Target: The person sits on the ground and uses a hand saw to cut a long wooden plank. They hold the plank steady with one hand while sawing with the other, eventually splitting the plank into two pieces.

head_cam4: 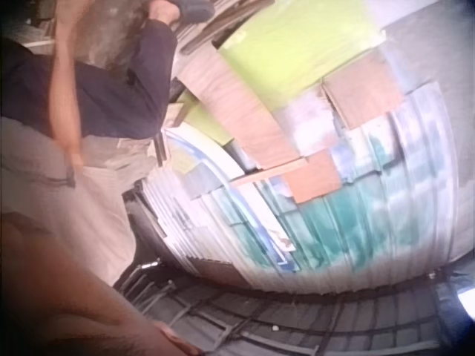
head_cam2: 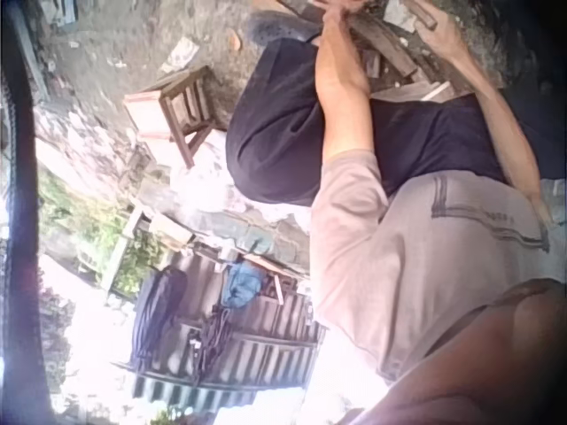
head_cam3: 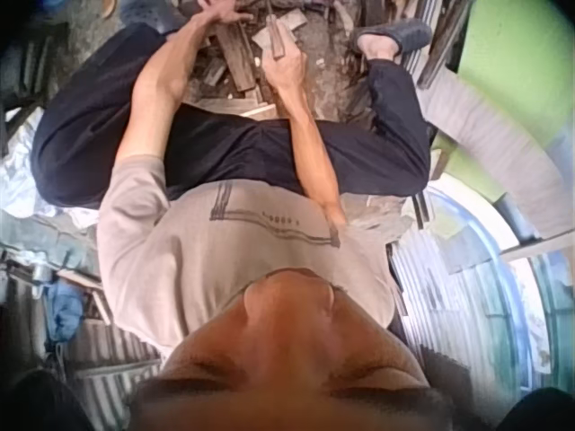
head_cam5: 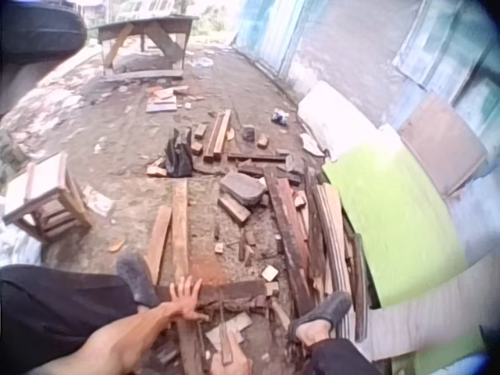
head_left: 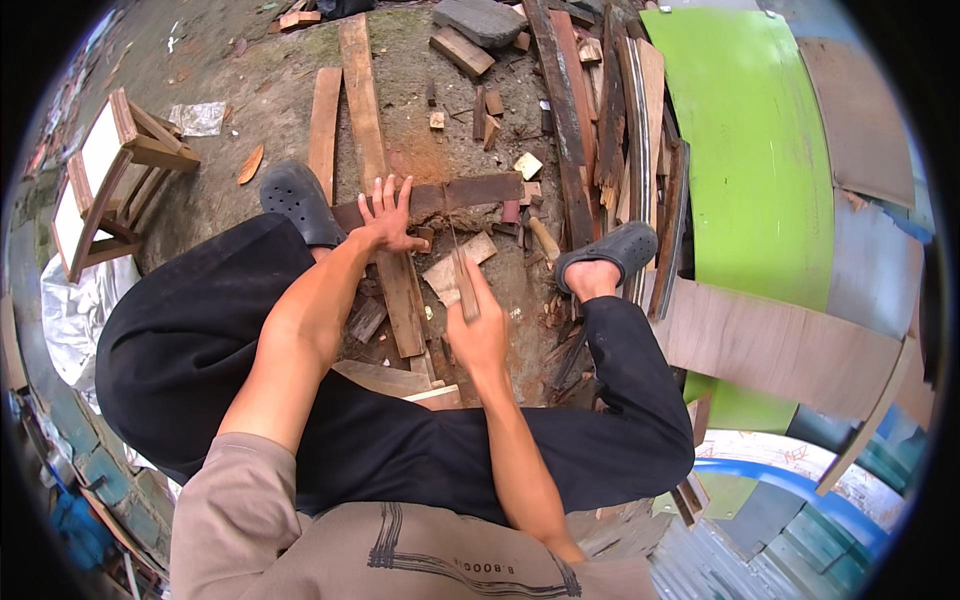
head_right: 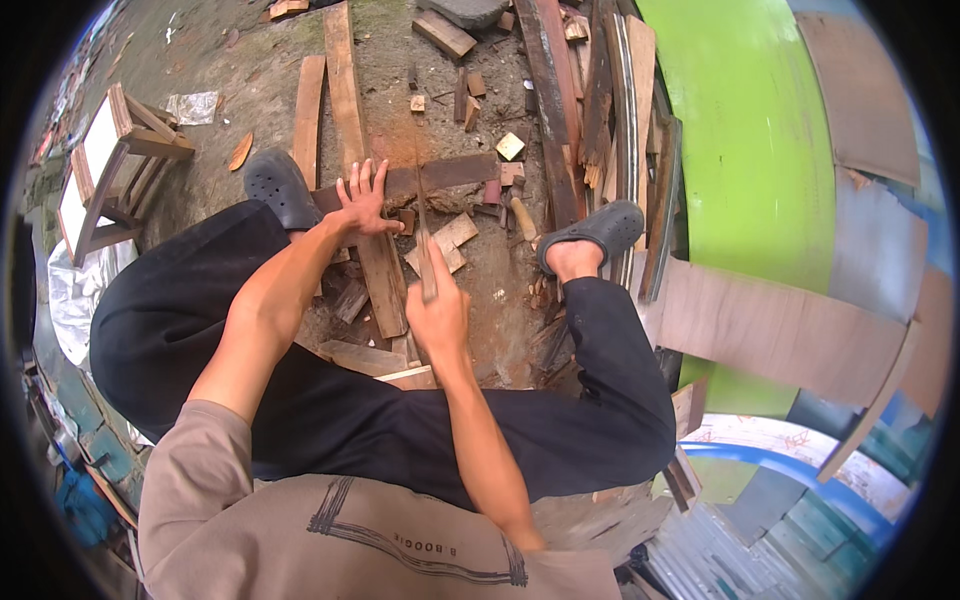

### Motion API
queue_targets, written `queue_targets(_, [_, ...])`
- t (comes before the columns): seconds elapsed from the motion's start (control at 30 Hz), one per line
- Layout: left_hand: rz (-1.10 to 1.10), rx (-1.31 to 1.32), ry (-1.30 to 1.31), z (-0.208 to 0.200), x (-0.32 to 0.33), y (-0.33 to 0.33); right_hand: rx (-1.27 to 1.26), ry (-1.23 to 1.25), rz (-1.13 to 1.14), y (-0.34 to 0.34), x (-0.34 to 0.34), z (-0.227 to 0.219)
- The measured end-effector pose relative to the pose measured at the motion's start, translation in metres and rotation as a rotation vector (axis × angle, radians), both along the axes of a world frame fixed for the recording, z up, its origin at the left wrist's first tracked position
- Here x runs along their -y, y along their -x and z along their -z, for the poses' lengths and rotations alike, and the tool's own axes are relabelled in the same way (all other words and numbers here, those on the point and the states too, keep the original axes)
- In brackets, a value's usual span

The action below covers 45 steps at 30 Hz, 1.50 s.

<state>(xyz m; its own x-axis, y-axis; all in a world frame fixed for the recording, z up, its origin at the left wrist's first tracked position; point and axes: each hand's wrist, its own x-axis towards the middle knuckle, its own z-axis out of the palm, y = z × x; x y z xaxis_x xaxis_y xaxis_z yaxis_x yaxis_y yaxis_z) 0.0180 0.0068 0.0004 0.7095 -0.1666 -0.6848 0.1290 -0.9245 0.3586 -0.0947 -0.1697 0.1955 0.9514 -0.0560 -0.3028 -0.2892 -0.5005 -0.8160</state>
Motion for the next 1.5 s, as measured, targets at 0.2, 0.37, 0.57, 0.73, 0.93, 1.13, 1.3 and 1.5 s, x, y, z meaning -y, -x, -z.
queue_targets(0.2, [0.004,0.007,-0.012,0.010,-0.003,0.002,-0.106,0.001,0.004,0.014,0.005,-0.013])
queue_targets(0.37, [0.017,-0.006,-0.027,0.010,-0.004,0.000,-0.060,-0.072,0.025,0.067,0.018,-0.056])
queue_targets(0.57, [0.037,0.002,-0.021,0.018,0.001,0.000,-0.231,-0.034,0.031,-0.040,-0.002,0.023])
queue_targets(0.73, [0.026,-0.022,-0.026,0.015,-0.011,-0.001,-0.051,-0.109,-0.004,0.040,0.020,-0.022])
queue_targets(0.93, [0.046,-0.025,-0.019,0.010,-0.003,-0.002,-0.105,-0.108,0.008,0.027,0.020,-0.036])
queue_targets(1.13, [0.048,-0.025,-0.043,0.013,-0.004,0.000,-0.141,-0.107,0.031,0.005,0.010,-0.007])
queue_targets(1.3, [0.048,-0.032,-0.059,0.010,-0.007,-0.003,-0.093,-0.104,0.032,0.064,0.033,-0.070])
queue_targets(1.5, [0.034,0.015,-0.050,0.011,-0.009,-0.005,-0.236,-0.053,0.008,-0.026,-0.001,0.000])
